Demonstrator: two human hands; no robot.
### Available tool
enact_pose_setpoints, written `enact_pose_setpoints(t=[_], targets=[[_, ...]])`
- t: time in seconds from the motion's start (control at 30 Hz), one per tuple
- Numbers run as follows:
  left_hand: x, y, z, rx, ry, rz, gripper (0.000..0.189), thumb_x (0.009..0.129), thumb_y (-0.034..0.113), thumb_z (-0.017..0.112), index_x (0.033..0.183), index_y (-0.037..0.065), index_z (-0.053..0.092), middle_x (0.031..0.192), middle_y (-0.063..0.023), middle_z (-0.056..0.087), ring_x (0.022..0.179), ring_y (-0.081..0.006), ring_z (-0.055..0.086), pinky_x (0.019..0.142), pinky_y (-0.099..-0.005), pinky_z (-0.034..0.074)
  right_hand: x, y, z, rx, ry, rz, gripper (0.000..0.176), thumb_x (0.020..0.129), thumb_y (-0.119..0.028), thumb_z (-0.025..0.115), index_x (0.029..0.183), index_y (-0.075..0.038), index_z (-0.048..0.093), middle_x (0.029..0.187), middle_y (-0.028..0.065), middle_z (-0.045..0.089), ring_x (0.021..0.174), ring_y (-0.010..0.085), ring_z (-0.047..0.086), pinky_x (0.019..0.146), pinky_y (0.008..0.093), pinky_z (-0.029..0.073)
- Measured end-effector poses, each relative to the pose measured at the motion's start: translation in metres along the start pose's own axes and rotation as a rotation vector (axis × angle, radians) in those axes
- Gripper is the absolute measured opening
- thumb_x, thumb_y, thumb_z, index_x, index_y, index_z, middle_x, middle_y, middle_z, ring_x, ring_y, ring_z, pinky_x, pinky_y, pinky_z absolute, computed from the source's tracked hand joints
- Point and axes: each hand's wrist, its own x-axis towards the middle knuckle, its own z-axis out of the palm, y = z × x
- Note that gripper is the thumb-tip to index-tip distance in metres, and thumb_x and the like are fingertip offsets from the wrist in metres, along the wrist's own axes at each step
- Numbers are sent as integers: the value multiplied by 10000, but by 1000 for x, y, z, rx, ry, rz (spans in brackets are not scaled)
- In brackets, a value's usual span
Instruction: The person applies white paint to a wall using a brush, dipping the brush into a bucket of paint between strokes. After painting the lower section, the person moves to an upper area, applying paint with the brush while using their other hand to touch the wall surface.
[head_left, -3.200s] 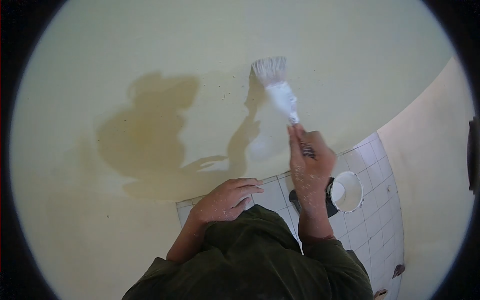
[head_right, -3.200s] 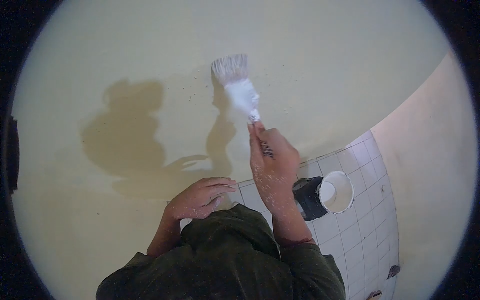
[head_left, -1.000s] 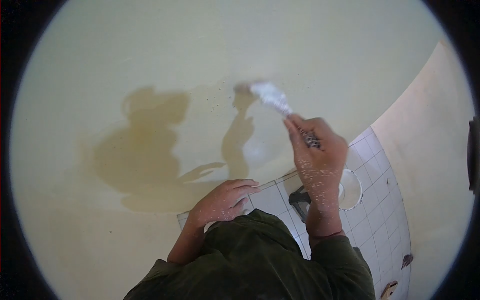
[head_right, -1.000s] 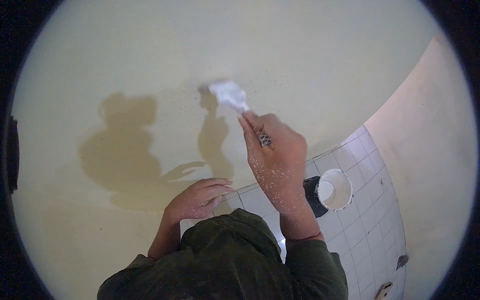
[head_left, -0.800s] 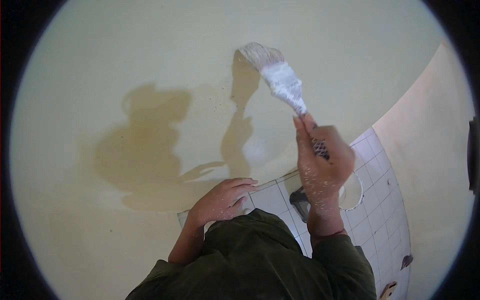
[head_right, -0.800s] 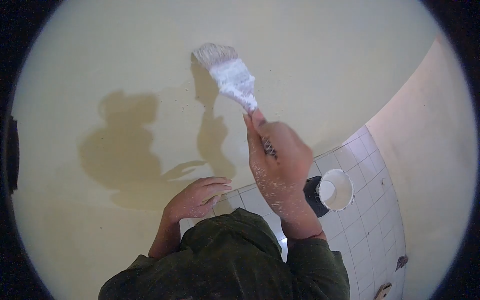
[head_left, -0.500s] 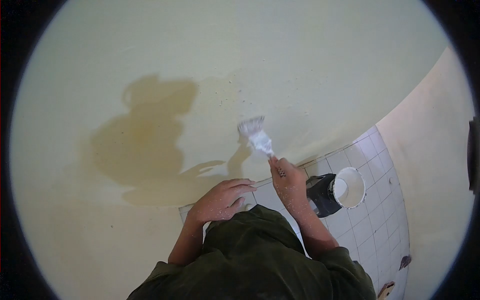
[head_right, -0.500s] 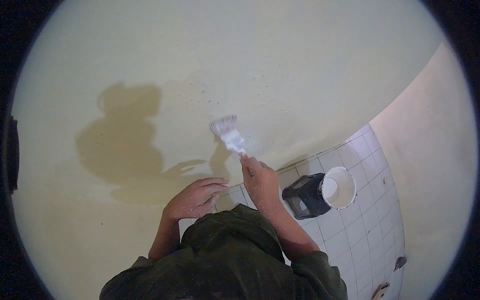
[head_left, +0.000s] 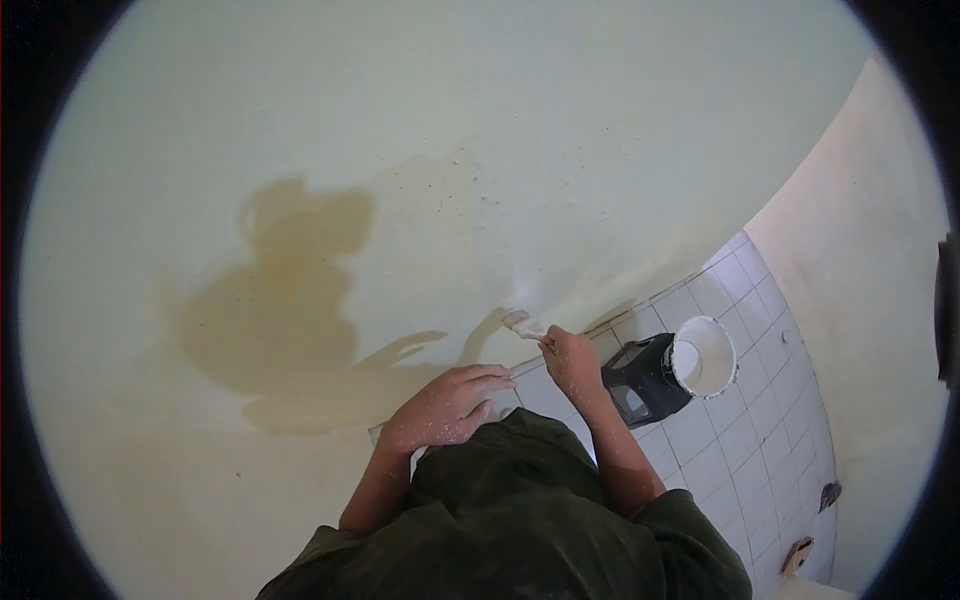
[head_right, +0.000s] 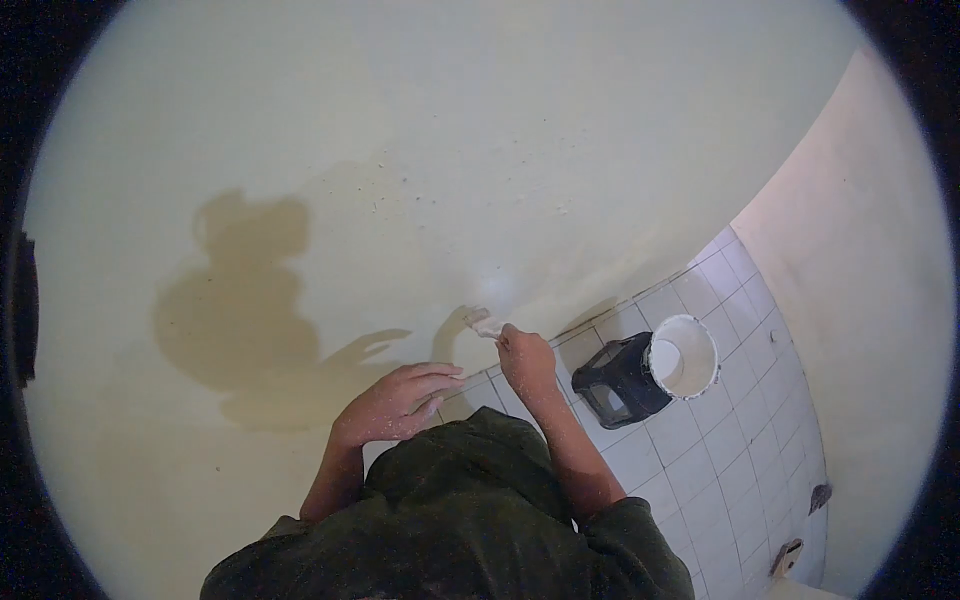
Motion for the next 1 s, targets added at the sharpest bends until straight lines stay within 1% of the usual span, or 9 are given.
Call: enact_pose_setpoints(t=[0.2, 0.37, 0.5, 0.6, 0.7, 0.8, 0.83, 0.93, 1.0], targets=[[-13, -1, -10, -13, 1, 23, 332, 960, 35, 600, 1284, 42, 673, 1370, -144, 650, 1250, -347, 618, 1088, -443, 491, 6, -43, -45, 56, 85, -8, 221, 939, -239, 734, 894, -44, 640, 776, 192, 710, 758, 423, 701, 659, 526, 534], [-20, -4, -17, -31, -14, 38, 322, 967, 43, 594, 1279, 40, 673, 1365, -148, 650, 1247, -347, 621, 1081, -442, 496, 13, -98, -107, 187, 231, -56, 242, 932, -201, 766, 876, -8, 632, 877, 201, 747, 800, 424, 713, 677, 470, 555], [-25, -1, -20, -40, -28, 57, 322, 970, 52, 590, 1282, 40, 669, 1371, -149, 643, 1251, -349, 618, 1085, -439, 493, 13, -113, -120, 236, 298, -88, 213, 925, -182, 786, 912, 1, 678, 928, 198, 764, 793, 398, 731, 680, 416, 566], [-32, -3, -21, -24, -54, 56, 324, 974, 55, 581, 1287, 40, 663, 1384, -145, 636, 1259, -349, 613, 1097, -439, 484, 10, -130, -127, 314, 412, -98, 185, 913, -114, 821, 972, 38, 733, 820, 134, 766, 686, 124, 679, 653, 285, 531], [-34, -2, -27, -47, -69, 65, 330, 977, 61, 579, 1297, 44, 658, 1392, -139, 632, 1270, -344, 607, 1107, -440, 477, 11, -154, -141, 333, 545, -123, 165, 924, -123, 812, 1002, 7, 746, 833, 140, 773, 714, 144, 718, 657, 287, 543], [-36, -5, -28, -30, -92, 74, 338, 979, 74, 590, 1310, 53, 653, 1395, -134, 632, 1279, -337, 603, 1111, -440, 474, 13, -176, -155, 393, 743, -190, 139, 918, -82, 816, 962, 23, 735, 810, 109, 767, 726, 74, 668, 659, 246, 525], [-36, -4, -30, -25, -93, 82, 337, 981, 79, 593, 1312, 55, 653, 1395, -134, 632, 1281, -336, 601, 1111, -439, 473, 15, -173, -155, 439, 783, -215, 142, 920, -68, 814, 945, 38, 724, 804, 85, 765, 702, 62, 638, 635, 238, 515], [-40, -1, -31, -23, -97, 98, 333, 987, 90, 601, 1315, 62, 655, 1394, -133, 634, 1287, -332, 599, 1113, -436, 472, 19, -185, -163, 394, 914, -309, 168, 918, -77, 816, 889, 36, 696, 738, 102, 726, 600, 88, 592, 569, 264, 485], [-42, -1, -33, -30, -107, 95, 330, 989, 91, 606, 1315, 67, 657, 1394, -131, 635, 1289, -329, 599, 1116, -436, 470, 25, -186, -158, 340, 807, -279, 210, 926, -94, 809, 845, 33, 662, 675, 134, 665, 545, 119, 553, 539, 291, 465]])
